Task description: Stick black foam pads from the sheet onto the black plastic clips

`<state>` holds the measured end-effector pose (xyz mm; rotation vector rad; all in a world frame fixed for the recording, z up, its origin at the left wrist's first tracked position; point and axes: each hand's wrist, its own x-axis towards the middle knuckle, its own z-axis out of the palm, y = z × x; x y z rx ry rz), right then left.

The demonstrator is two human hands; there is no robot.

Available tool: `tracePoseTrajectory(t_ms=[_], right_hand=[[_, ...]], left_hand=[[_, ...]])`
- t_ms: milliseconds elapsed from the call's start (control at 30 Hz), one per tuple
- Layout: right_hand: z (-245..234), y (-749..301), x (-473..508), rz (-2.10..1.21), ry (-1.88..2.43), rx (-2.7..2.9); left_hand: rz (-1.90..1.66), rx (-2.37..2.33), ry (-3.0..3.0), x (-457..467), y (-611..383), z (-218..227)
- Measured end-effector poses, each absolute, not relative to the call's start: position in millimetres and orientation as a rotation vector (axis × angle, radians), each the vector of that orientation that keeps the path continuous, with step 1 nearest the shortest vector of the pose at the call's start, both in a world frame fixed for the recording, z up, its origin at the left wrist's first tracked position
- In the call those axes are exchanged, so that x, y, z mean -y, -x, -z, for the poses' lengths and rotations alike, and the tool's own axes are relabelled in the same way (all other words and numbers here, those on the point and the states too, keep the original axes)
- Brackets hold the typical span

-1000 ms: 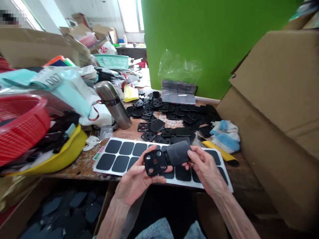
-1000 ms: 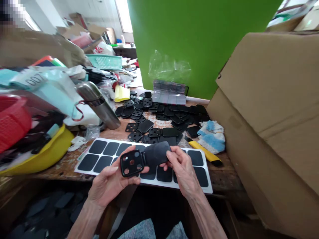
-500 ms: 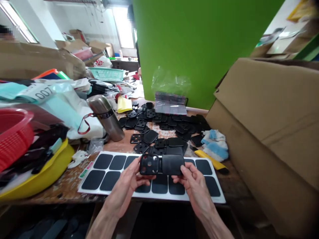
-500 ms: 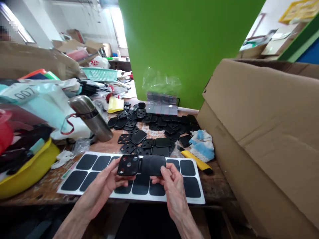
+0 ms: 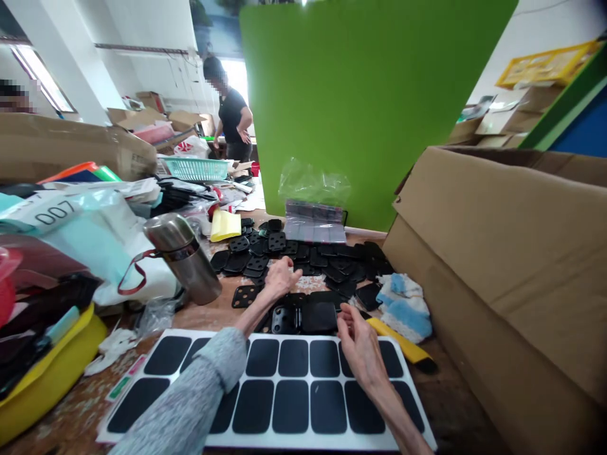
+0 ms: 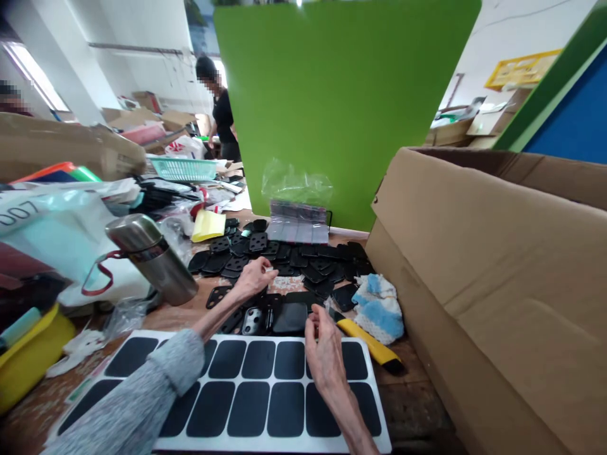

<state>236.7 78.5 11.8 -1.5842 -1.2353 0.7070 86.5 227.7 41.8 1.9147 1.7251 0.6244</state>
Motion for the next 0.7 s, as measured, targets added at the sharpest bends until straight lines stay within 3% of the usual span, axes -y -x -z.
tracePoseTrajectory(t_ms=[267, 700], right_hand=[[-5, -234, -78, -0.565, 1.655, 1.454], [-4, -235, -77, -0.385, 1.633, 1.54]], left_hand=[[-0.593, -1.996, -1.993, -242, -136, -7], [-0.554, -1.926, -1.889, -245, -122, -17]])
